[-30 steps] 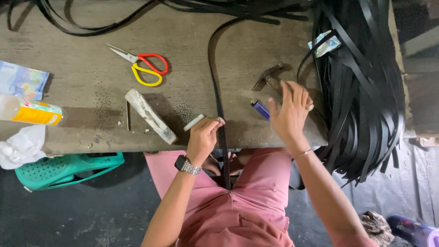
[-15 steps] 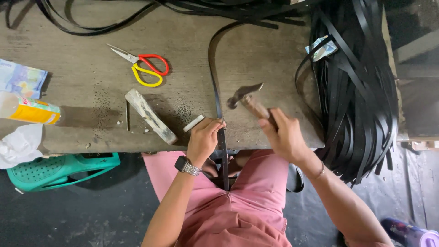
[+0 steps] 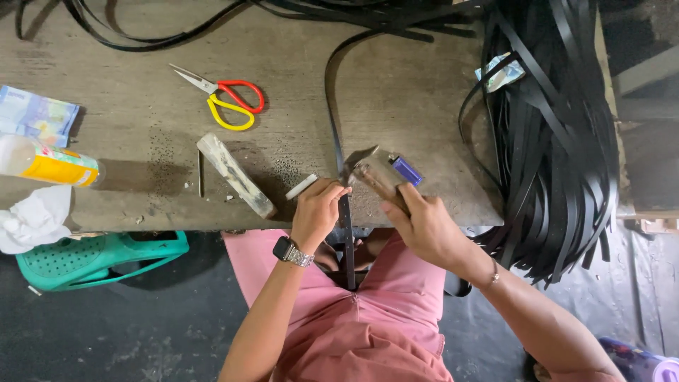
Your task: The person uses a hammer and a metal punch to create holes along a black leather strap. They repeatedly position the punch on the strap and strike it with the hammer, then reposition for the next hole.
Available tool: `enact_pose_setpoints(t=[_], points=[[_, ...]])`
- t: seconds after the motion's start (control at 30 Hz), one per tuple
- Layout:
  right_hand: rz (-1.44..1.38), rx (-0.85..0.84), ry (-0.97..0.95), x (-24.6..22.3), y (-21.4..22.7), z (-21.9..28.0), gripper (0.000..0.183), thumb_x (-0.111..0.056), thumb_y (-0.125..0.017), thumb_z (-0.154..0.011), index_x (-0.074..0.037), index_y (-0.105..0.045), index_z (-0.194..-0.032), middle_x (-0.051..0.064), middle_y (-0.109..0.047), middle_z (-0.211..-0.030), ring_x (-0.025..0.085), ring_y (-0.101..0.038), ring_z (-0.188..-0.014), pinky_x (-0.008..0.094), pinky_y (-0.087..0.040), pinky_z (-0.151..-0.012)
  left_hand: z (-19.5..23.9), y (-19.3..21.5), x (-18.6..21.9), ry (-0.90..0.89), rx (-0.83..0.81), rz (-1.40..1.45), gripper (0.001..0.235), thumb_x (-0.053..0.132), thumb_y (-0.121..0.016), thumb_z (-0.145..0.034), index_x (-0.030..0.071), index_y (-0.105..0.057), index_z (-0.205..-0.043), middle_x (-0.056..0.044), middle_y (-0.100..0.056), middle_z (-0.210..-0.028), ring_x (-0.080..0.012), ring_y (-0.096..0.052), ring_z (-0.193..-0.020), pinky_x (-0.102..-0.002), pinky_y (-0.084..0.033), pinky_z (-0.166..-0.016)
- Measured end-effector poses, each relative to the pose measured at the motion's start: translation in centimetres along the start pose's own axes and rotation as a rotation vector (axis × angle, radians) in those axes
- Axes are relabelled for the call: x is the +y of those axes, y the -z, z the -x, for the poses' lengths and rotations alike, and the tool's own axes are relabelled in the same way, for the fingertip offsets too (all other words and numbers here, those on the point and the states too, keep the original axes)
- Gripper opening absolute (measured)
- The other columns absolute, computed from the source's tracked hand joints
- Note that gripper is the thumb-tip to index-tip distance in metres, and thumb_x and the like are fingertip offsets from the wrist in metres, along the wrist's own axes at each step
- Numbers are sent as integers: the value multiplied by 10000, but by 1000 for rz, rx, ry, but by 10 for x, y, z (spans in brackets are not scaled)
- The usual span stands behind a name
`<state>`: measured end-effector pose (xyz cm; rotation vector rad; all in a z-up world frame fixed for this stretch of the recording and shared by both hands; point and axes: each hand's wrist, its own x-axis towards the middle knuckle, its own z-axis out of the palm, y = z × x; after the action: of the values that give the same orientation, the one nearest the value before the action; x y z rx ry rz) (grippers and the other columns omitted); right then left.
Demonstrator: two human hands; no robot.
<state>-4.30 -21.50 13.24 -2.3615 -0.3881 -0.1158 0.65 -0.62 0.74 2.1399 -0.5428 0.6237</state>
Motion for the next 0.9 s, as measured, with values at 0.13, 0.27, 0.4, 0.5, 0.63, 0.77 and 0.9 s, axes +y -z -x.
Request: enact_pose_setpoints(t=[0.13,0.27,0.4,0.5,0.63,0.77,0.9], points=[[-95,109,-105,22,2,-3,324,-330,-603,-1013,-87,-579,-801,85,-548,-463,268,-549,-381,355,-471,-433,2,3,1,27,0,125,162,41,-658,-986,108,-737,-862,-46,-718,-811,-267,-721,-766,-315,-595,-709],[220,218,-216,69,-2,-23,309,-359,-597,-1032,-54,-570,-988,168,-614,-679,367,-620,-655,497,-471,-612,-1,6,5,20,3,129,156,2,-668,-962,99,-742,-865,-61,-723,-820,-274,-726,-781,-330,-598,-716],[737,350,-85,124,-20,-40,328,-239,-727,-929,-38,-656,-1177,147,-691,-888,342,-639,-950,501,-513,-867,-7,14,14,32,4,160,152,-46,-667,-943,59,-747,-869,-83,-740,-841,-284,-736,-797,-338,-607,-741],[866,400,12,117,-31,-39,372,-240,-747,-879,-104,-692,-1221,112,-596,-1185,314,-512,-1154,446,-356,-954,-5,11,11,52,12,162,153,-32,-691,-932,93,-763,-880,-57,-733,-821,-260,-732,-767,-324,-607,-748],[533,249,214,61,-55,-40,371,-242,-734,-890,-112,-701,-1236,130,-628,-1157,344,-584,-1123,458,-407,-941,1,6,3,69,-6,156,152,-31,-690,-926,100,-757,-889,-53,-732,-833,-265,-734,-795,-332,-604,-753],[279,128,374,57,-87,-36,510,-387,-791,-782,-153,-703,-1227,105,-642,-1264,348,-580,-1207,451,-408,-975,2,4,-1,68,-4,172,150,-9,-671,-956,107,-743,-893,-59,-732,-868,-279,-737,-840,-346,-600,-787],[310,108,364,64,-97,-30,532,-565,-716,-838,-247,-688,-1264,79,-583,-1343,340,-482,-1354,503,-301,-1115,-9,19,7,284,56,351,204,89,-631,-1016,140,-736,-848,-10,-746,-772,-168,-746,-690,-303,-599,-730]])
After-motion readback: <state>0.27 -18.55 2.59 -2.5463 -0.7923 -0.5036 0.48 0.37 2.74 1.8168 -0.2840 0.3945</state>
